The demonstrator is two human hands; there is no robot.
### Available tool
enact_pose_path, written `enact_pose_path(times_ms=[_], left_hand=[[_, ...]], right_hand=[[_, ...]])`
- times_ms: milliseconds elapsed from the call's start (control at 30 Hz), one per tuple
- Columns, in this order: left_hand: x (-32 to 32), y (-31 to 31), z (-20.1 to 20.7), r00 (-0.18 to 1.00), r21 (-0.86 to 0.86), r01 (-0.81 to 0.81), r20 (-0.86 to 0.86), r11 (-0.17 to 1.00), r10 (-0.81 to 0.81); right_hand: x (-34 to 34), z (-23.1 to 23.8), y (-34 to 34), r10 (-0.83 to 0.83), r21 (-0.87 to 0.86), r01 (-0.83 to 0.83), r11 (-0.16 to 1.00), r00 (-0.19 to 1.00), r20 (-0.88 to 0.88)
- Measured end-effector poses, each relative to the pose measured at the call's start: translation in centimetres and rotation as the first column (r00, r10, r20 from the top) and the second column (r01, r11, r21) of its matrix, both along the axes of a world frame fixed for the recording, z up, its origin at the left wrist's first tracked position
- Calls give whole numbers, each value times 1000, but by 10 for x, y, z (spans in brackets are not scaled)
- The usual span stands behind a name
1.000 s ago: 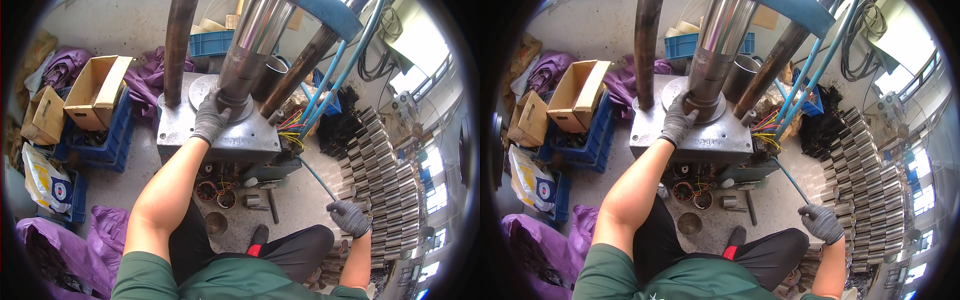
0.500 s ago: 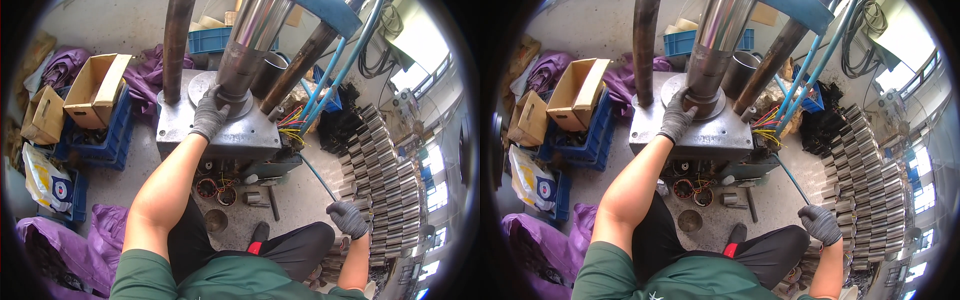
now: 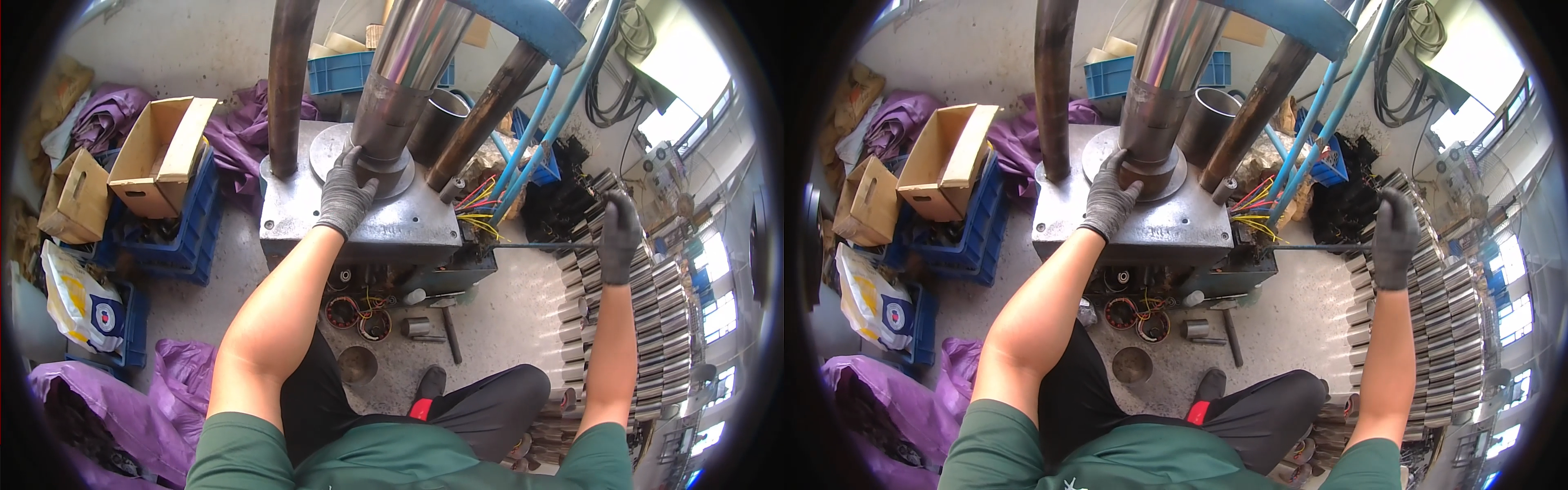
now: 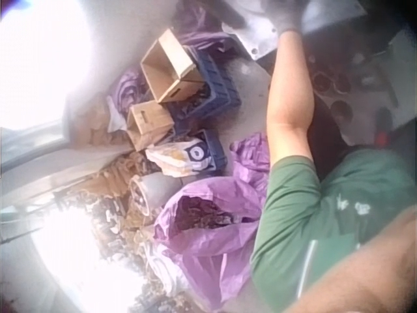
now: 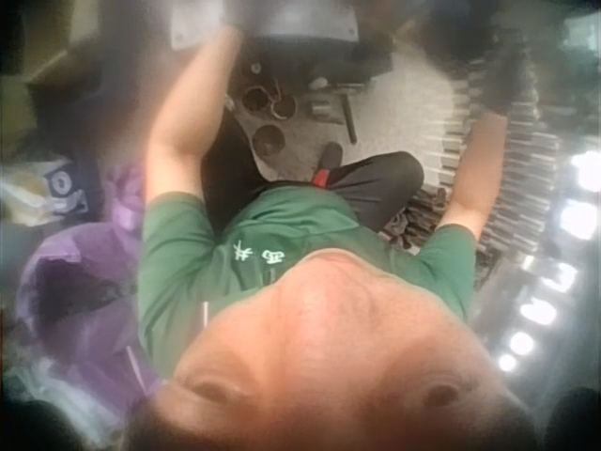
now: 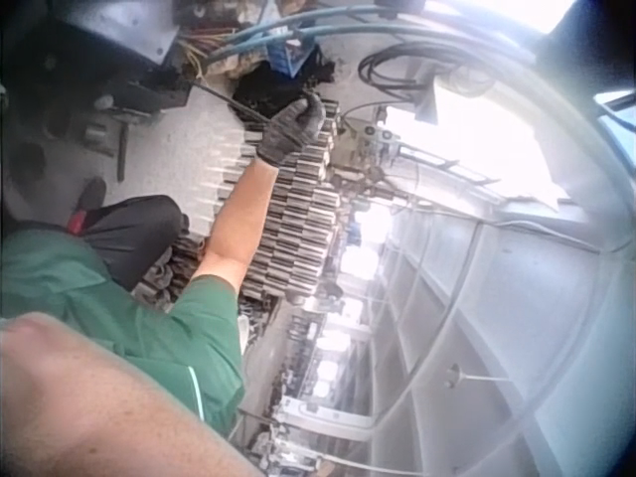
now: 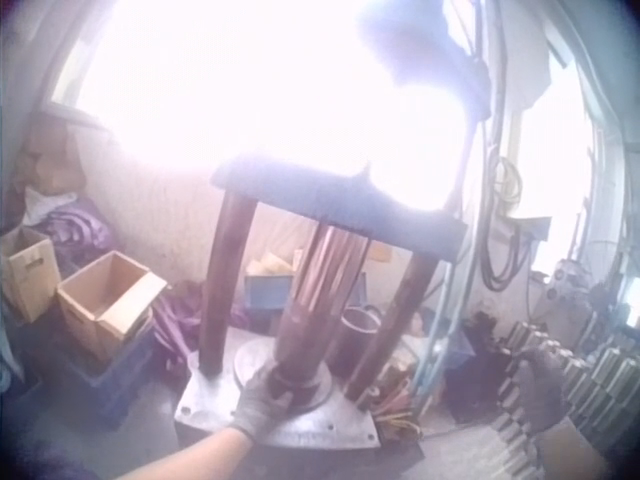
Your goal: The person assembles electric motor components by arranging wires in a stator, wiping down metal housing parts with a cloth, and using a hydraulic press to seat the stator into the housing.
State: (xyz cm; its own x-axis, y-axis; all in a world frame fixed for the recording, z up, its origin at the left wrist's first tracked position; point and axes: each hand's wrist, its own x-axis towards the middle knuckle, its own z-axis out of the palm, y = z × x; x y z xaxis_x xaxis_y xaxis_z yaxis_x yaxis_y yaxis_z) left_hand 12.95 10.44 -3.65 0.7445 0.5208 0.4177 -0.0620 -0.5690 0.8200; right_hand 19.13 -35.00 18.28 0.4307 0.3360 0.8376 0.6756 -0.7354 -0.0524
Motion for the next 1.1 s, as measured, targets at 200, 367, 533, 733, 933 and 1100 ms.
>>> enact_pose_path(times_ms=[200,367,533,733,933,1100], left_hand=[[0,4,-4,1000,-19,25,-13,999,-25],[-4,7,0,1000,-2,17,6,1000,-17],[0,6,-2,999,-10,37,20,999,-37],[-2,6,-3,999,19,40,-1,999,-40],[-4,6,-1,999,10,54,0,999,-54],[-8,4,2,998,26,64,-29,998,-63]], right_hand=[[-8,-7,-6,-21,45,36,998,955,-295],[-119,-67,-55,-26,-157,-232,960,486,-874],[-174,-100,-59,-203,-345,-266,900,445,-872],[-165,-82,-47,-247,-365,-194,910,452,-857],[-149,-75,-52,-204,-319,-180,931,466,-861],[-156,-84,-58,-184,-305,-172,937,498,-847]])
